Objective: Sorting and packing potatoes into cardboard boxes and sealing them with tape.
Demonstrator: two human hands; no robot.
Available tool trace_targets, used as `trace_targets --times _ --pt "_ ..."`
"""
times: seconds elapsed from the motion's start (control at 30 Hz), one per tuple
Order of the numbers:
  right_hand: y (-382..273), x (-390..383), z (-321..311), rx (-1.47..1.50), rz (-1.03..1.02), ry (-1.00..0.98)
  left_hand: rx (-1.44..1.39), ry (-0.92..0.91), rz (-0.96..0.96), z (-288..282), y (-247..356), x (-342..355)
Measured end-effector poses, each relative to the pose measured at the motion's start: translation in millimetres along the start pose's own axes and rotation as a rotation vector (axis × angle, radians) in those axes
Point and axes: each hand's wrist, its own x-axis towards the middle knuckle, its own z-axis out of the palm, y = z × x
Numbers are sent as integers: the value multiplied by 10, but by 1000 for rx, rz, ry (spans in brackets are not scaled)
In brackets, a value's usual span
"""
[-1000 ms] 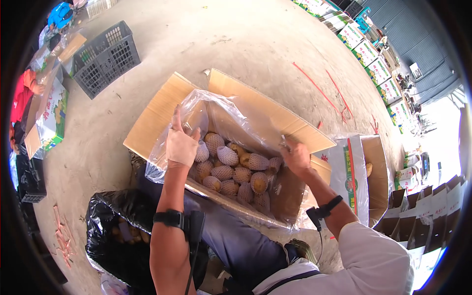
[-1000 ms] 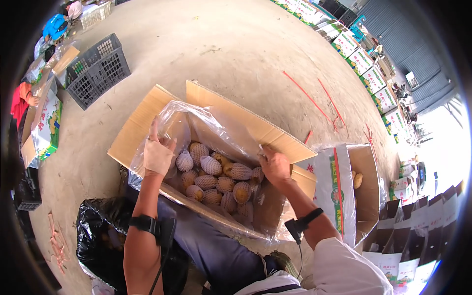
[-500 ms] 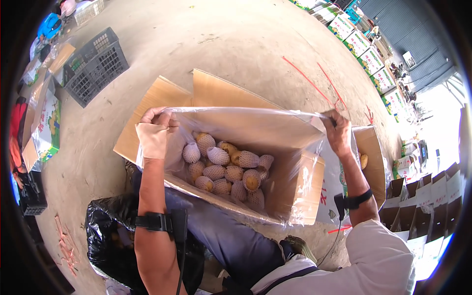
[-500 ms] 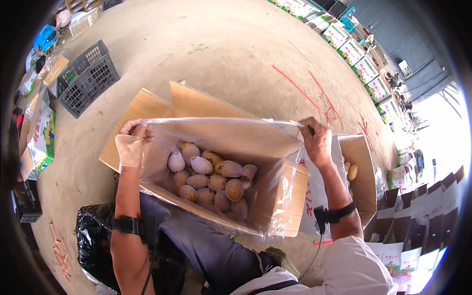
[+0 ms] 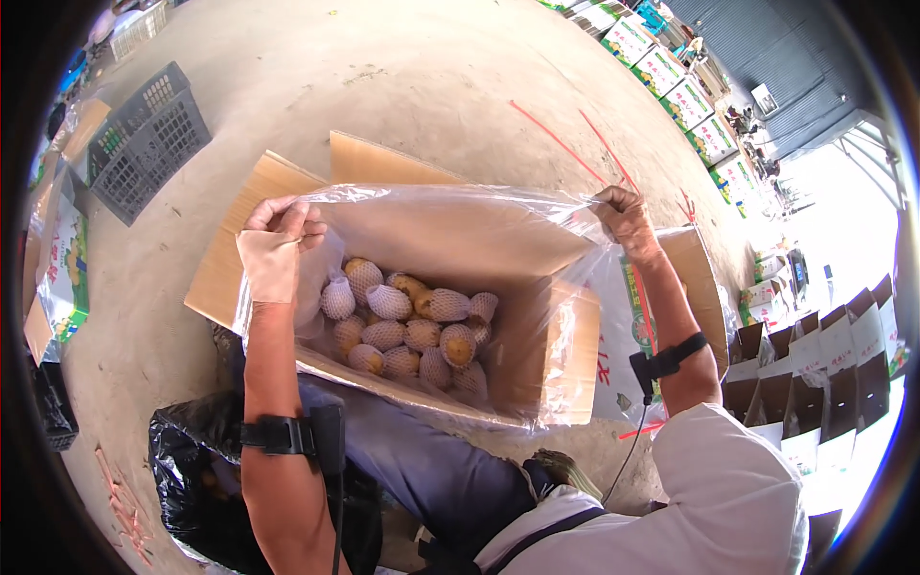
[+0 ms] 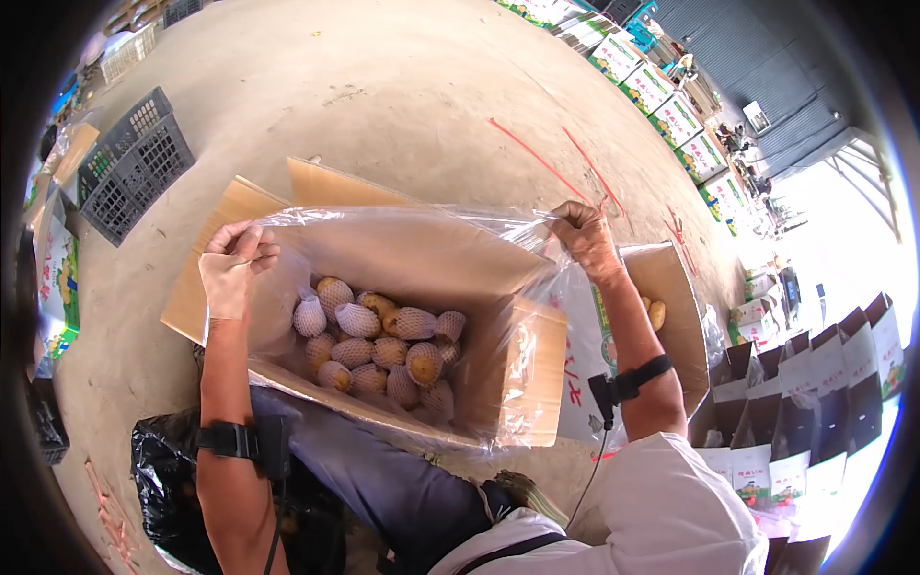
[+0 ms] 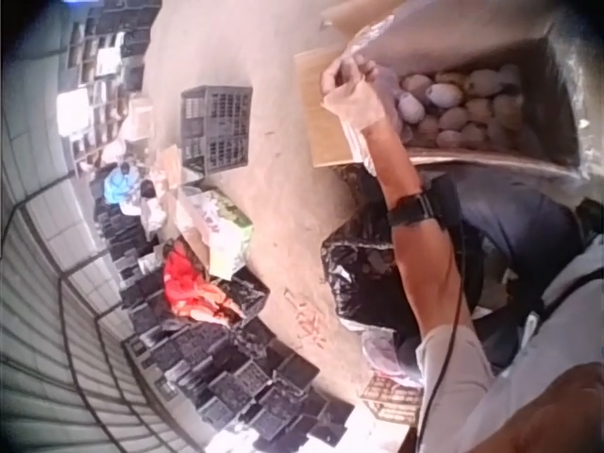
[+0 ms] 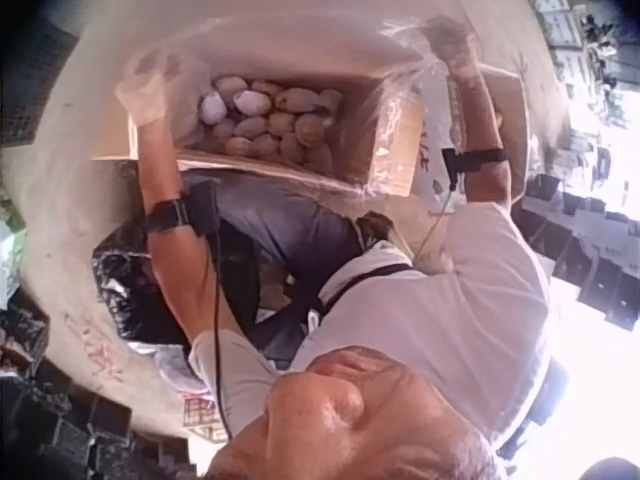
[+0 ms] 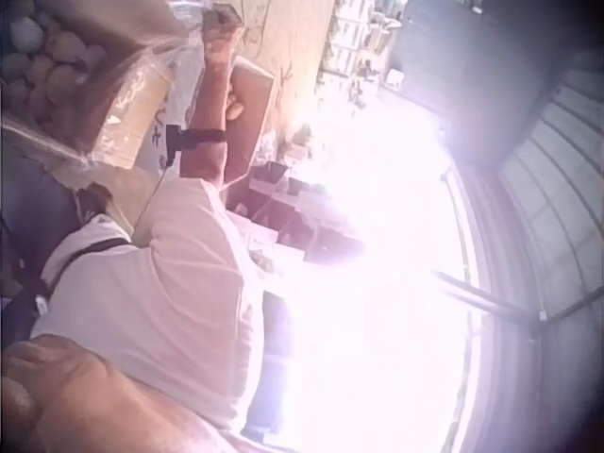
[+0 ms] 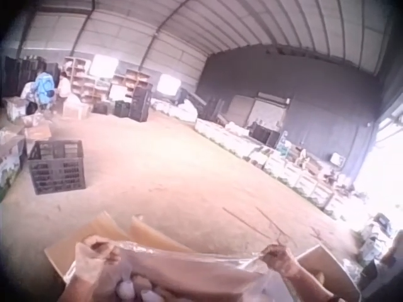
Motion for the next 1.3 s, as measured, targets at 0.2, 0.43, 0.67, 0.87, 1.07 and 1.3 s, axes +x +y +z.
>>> trace_targets --times 0.2,0.43,0.67,0.87,1.07,1.3 --pt "427 192 -61 -302 -157 16 -1 -29 23 52 26 -15" --pt "459 92 125 -133 206 -484 -97 -19 22 -4 -11 14" --pt "-334 67 321 -586 -108 -24 -169 -6 -3 -30 19 36" --pt "-670 61 1358 -701 -409 -239 -268 -22 12 85 20 174" --pt "-614 69 1344 -680 -313 -360 -333 -6 59 247 3 504" --pt "-584 61 1304 -719 -423 -358 -191 14 83 440 18 797"
